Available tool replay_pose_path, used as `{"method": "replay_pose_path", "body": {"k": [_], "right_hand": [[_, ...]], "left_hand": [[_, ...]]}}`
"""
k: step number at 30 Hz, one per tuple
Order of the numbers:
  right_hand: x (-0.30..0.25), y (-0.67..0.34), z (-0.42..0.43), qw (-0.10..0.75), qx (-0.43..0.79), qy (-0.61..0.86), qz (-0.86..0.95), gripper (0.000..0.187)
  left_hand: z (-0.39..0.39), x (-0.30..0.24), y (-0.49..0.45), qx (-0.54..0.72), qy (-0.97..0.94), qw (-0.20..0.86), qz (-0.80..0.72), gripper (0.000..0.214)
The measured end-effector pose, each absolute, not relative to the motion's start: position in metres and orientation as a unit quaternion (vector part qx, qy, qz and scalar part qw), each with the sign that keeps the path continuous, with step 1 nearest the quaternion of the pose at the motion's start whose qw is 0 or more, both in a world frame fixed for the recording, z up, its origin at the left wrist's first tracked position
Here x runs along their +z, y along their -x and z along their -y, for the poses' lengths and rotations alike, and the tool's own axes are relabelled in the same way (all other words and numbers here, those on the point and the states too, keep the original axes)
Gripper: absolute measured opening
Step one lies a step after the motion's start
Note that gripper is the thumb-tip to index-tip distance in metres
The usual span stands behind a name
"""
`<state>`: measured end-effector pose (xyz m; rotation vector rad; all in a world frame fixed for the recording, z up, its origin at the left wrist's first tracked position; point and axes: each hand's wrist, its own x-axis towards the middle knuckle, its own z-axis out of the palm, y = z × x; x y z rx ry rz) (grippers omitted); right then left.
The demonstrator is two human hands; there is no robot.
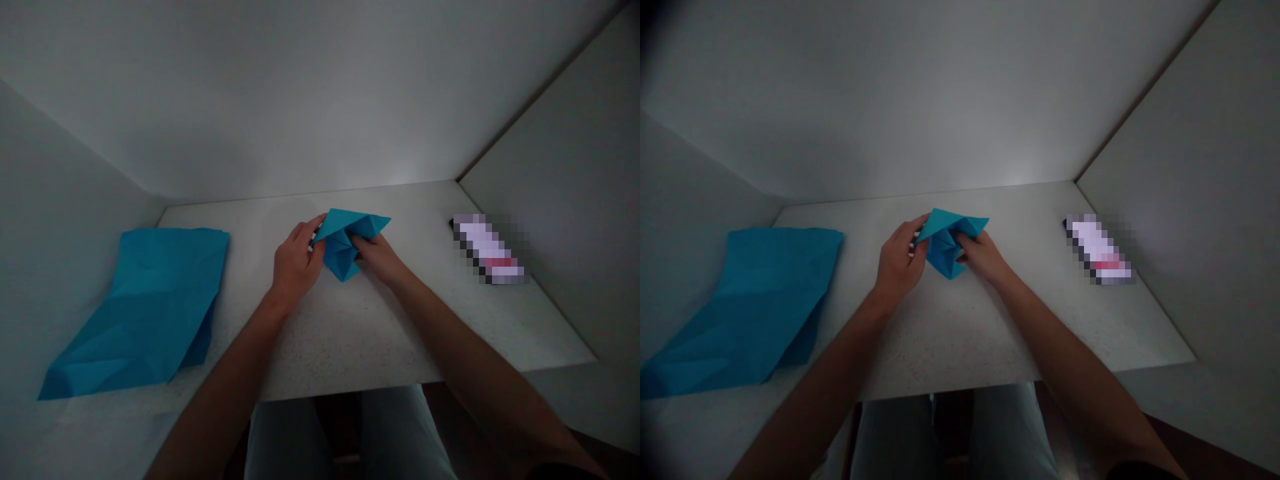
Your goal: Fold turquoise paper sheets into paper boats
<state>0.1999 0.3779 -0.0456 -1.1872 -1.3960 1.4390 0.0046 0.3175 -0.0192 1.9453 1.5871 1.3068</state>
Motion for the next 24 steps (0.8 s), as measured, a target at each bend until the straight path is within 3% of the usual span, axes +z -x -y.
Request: {"method": "replay_pose_path", "body": {"k": [2,6,9,14,21,24], "right_hand": [[-0.047,-0.201,-0.379,0.4,0.569,0.432,0.574,0.025],[-0.043,-0.207,-0.383,0.387,0.608,0.353,0.597,0.043],[-0.04,-0.212,-0.384,0.351,0.625,0.342,0.607,0.044],[-0.041,-0.213,-0.385,0.364,0.593,0.356,0.624,0.047],[-0.031,-0.215,-0.382,0.413,0.452,0.425,0.666,0.043],[-0.026,-0.219,-0.381,0.402,0.374,0.444,0.708,0.036]], "left_hand": [[-0.319,-0.018,-0.003,0.47,-0.665,0.17,-0.555,0.041],[-0.325,-0.015,0.004,0.509,-0.59,0.222,-0.586,0.031],[-0.33,-0.015,0.008,0.507,-0.544,0.285,-0.605,0.028],[-0.331,-0.014,0.008,0.491,-0.508,0.381,-0.596,0.03],[-0.329,-0.018,0.008,0.4,-0.579,0.377,-0.603,0.031],[-0.328,-0.022,0.007,0.409,-0.606,0.298,-0.614,0.029]]}}
